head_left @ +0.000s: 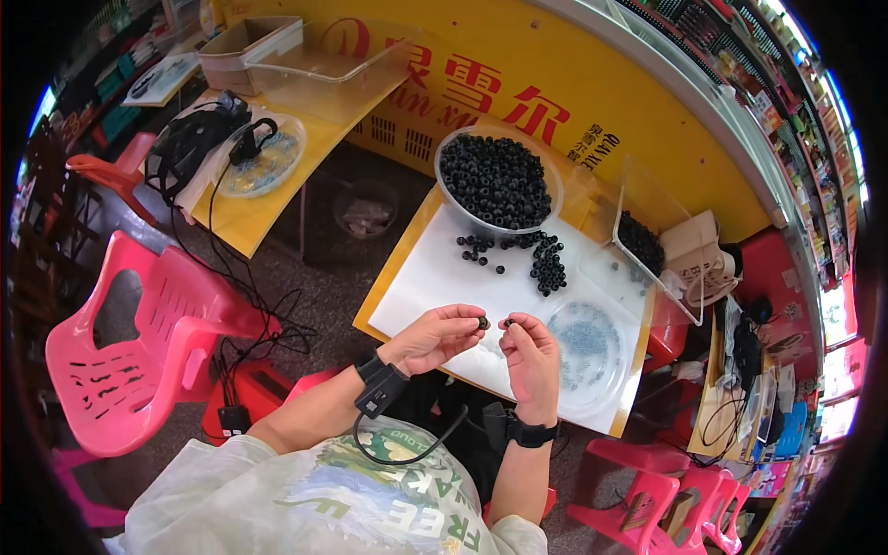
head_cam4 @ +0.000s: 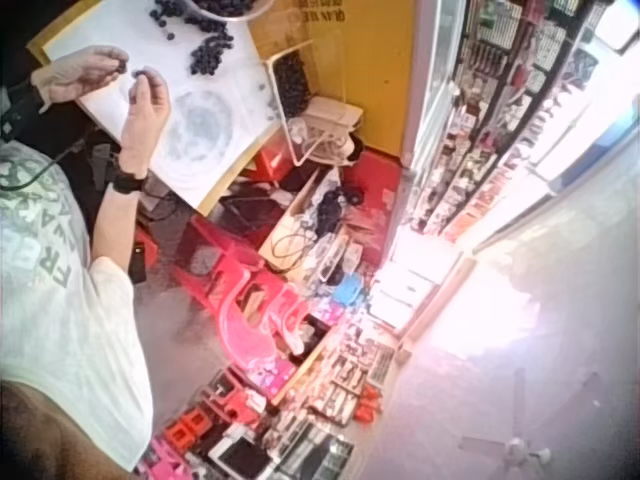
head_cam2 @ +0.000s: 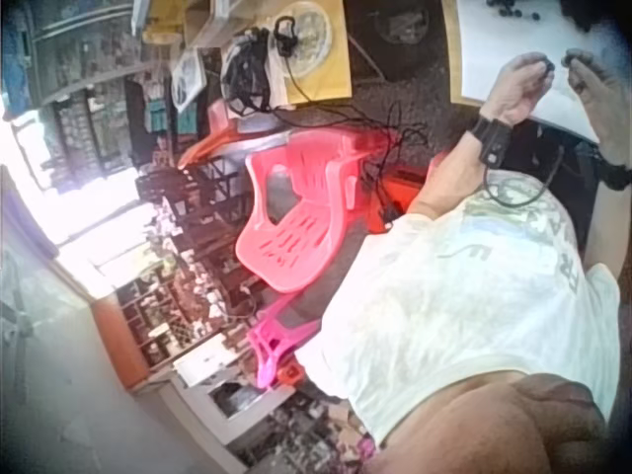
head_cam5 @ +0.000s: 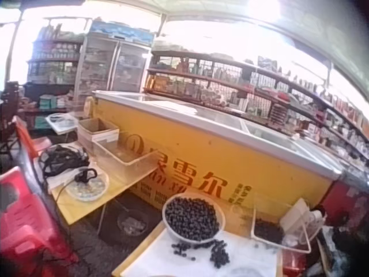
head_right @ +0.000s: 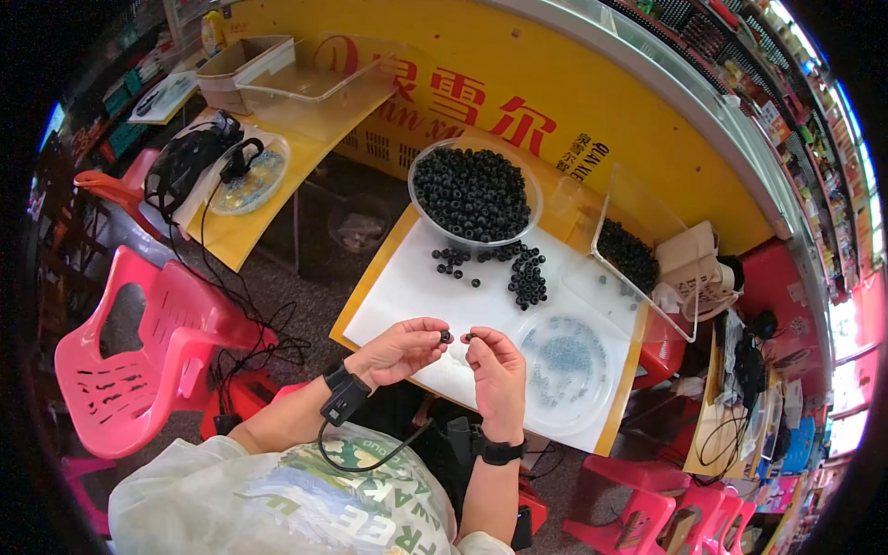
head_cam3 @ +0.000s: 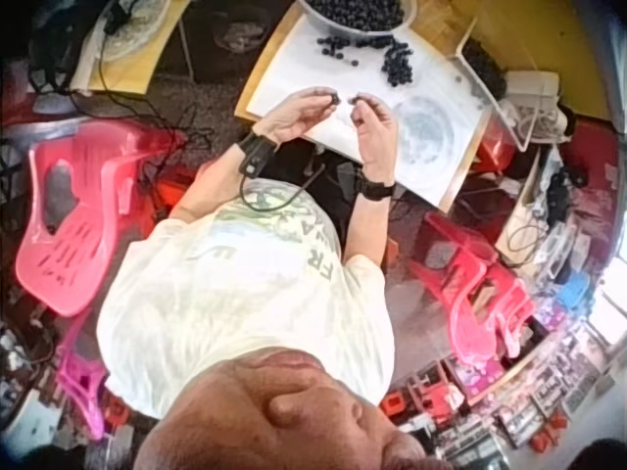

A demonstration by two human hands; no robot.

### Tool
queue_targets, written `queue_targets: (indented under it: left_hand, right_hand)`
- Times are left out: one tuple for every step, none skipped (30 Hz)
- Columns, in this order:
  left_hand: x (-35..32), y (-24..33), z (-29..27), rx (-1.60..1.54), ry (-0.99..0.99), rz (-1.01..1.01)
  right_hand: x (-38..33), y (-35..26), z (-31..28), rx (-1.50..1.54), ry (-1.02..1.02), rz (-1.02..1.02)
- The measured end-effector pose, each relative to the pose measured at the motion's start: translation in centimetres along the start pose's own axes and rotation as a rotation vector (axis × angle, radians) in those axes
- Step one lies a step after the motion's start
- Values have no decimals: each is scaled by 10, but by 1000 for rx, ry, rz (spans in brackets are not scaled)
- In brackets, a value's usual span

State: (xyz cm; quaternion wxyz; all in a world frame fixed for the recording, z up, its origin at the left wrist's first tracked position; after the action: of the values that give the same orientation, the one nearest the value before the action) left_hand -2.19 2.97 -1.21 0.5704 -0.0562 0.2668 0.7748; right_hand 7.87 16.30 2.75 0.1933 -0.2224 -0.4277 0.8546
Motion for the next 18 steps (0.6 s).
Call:
queue_targets:
  left_hand:
    - [-1,1,2,10,-7,2]
    - [-2,2,3,20,-6,11]
    - [-4,3,5,31,-4,22]
    - [-4,4,6,41,-4,32]
    - [-5,4,7,41,-13,38]
    - [-6,5,7,41,-22,45]
    - [-6,5,7,41,-32,52]
    - [-7,5,8,42,-28,55]
    - [-8,6,9,44,-25,59]
    - [-8,6,9,45,-21,61]
    - [-8,6,8,46,-24,67]
    - [-7,5,7,46,-27,73]
    - [-6,4,7,49,-33,76]
    - [-7,4,8,56,-30,80]
    - [-8,4,10,64,-28,83]
    - [-8,4,10,72,-26,88]
    - [-8,4,9,77,-28,92]
    - [-6,3,7,83,-30,96]
  right_hand:
    - [-1,1,0,-12,10,-5]
    - [-2,1,3,-55,20,-24]
    - [-5,-1,7,-99,29,-42]
    - [-7,-2,11,-144,38,-62]
    - [-8,-3,13,-185,52,-72]
    - [-10,-4,15,-226,66,-82]
    - [-11,-5,16,-268,80,-94]
    - [-13,-6,19,-295,88,-116]
    - [-15,-6,22,-322,95,-139]
    - [-16,-7,24,-350,103,-161]
    - [-18,-7,25,-405,100,-184]
    - [-19,-8,27,-461,96,-208]
    - [-20,-9,28,-516,95,-233]
    - [-21,-9,29,-562,97,-263]
    - [-21,-8,30,-608,99,-293]
    - [-22,-8,32,-654,100,-324]
    - [-23,-9,34,-732,113,-365]
    - [-25,-10,37,-810,126,-406]
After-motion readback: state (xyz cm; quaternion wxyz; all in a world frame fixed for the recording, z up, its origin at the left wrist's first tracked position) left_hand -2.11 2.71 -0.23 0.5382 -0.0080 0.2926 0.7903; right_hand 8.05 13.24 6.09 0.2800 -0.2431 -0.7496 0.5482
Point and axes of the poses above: each hand's wrist, its own x-axis towards the middle knuckle, its own z-axis out of the palm, y = z × x, the point moved 4 cm from there along x, towards the middle knuckle, and after that the axes turned 2 degrees about y, right-handed, at the moved point
